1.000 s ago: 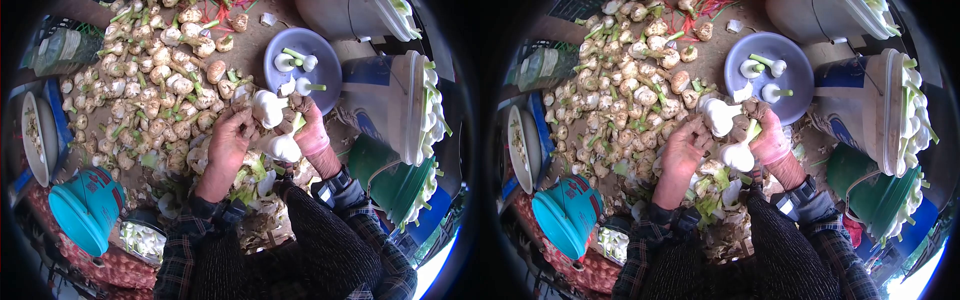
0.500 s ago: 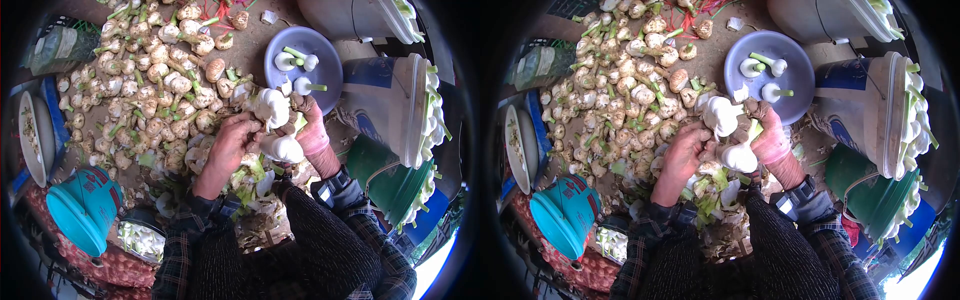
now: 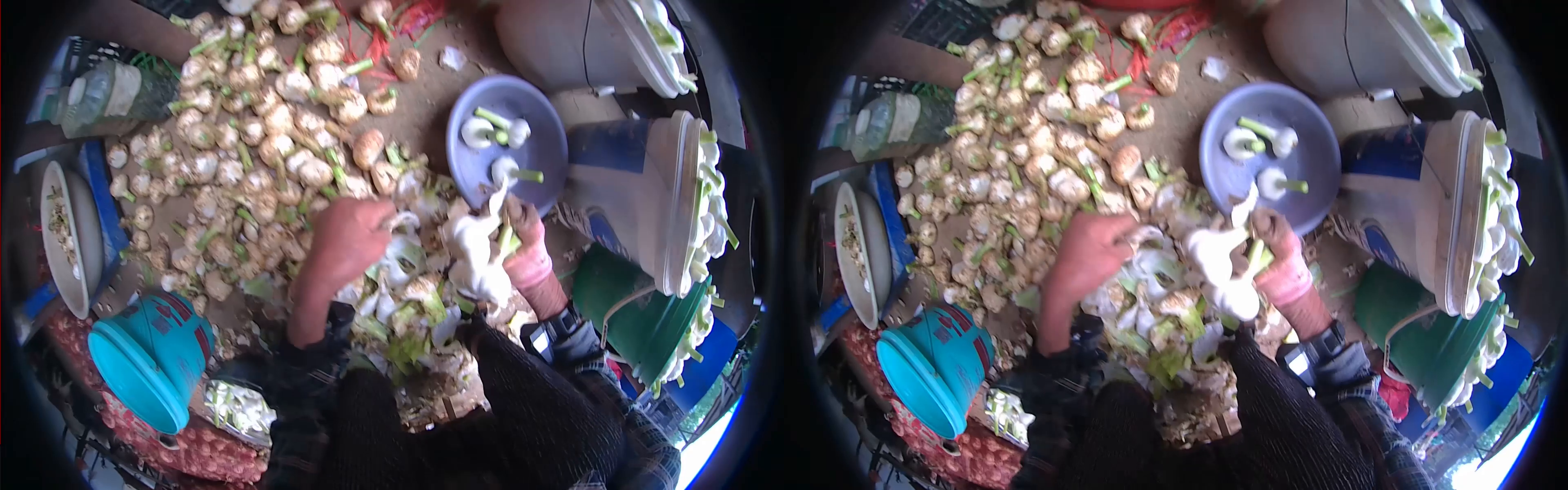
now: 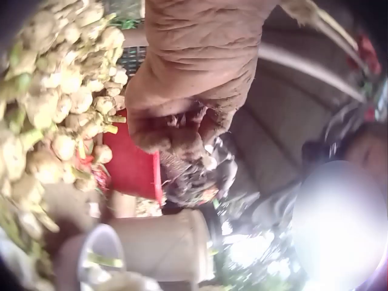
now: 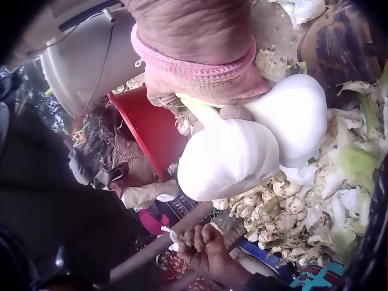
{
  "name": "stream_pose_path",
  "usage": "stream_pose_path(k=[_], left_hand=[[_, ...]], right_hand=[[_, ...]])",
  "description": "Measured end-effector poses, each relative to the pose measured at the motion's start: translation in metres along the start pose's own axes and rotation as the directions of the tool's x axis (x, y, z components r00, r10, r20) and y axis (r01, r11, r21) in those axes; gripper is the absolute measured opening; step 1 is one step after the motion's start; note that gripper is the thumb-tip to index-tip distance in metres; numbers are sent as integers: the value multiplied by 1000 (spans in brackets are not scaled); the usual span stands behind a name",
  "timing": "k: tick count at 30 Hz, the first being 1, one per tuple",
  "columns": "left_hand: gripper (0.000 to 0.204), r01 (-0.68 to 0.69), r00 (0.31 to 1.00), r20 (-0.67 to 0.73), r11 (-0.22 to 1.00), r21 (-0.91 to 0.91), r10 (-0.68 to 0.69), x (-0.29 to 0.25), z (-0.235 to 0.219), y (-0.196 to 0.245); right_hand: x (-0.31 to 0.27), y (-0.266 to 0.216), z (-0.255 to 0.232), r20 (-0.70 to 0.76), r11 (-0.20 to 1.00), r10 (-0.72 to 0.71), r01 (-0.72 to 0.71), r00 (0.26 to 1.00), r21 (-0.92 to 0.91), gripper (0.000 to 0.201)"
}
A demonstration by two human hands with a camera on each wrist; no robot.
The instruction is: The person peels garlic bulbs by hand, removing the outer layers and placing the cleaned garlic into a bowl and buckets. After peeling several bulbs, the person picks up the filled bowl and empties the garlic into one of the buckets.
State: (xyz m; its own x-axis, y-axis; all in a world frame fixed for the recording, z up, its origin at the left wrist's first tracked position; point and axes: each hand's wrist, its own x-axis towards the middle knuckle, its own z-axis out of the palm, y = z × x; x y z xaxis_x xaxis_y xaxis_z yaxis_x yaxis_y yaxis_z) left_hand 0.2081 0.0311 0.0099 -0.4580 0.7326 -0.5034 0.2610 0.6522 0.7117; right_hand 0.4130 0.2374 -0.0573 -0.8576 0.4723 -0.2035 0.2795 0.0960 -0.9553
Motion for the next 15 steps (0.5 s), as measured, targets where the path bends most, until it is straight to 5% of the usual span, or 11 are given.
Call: stream_pose_path(k=[1,3,4,6,8,9,10,12,13,14,15], left_hand=[[17,-115,991,-33,964,239,127,6,7,-14],[19,-26,992,-111,963,269,58,19,-17,-12],[21,68,987,-162,963,259,-26,24,-26,-11],[25,222,943,-282,964,148,-174,49,-68,2],[32,159,860,-511,958,238,-16,96,-92,-17],[39,165,796,-602,937,308,58,117,-97,-26],[39,164,795,-603,937,310,61,137,-99,-28],[48,343,740,-673,874,344,-26,170,-96,-27],[51,365,760,-648,864,346,-61,181,-92,-28],[54,388,774,-626,853,348,-97,190,-91,-30],[54,347,784,-618,872,344,-68,195,-93,-34]], right_hand=[[-1,2,-5,16,935,186,-182,982,304,29],[8,-9,4,218,598,351,-397,911,696,31],[9,-23,5,337,421,340,-462,878,780,30],[12,-45,14,177,594,409,-408,895,693,24],[16,-32,15,369,64,331,-411,868,910,26],[22,-48,18,434,39,350,-476,830,879,25],[25,-56,16,433,39,347,-474,832,880,25],[33,-65,13,493,392,253,-554,833,735,25],[18,-34,-1,310,920,339,-382,888,89,26],[22,-37,6,262,783,483,-546,836,299,31],[27,-48,8,265,848,433,-489,861,204,28]])
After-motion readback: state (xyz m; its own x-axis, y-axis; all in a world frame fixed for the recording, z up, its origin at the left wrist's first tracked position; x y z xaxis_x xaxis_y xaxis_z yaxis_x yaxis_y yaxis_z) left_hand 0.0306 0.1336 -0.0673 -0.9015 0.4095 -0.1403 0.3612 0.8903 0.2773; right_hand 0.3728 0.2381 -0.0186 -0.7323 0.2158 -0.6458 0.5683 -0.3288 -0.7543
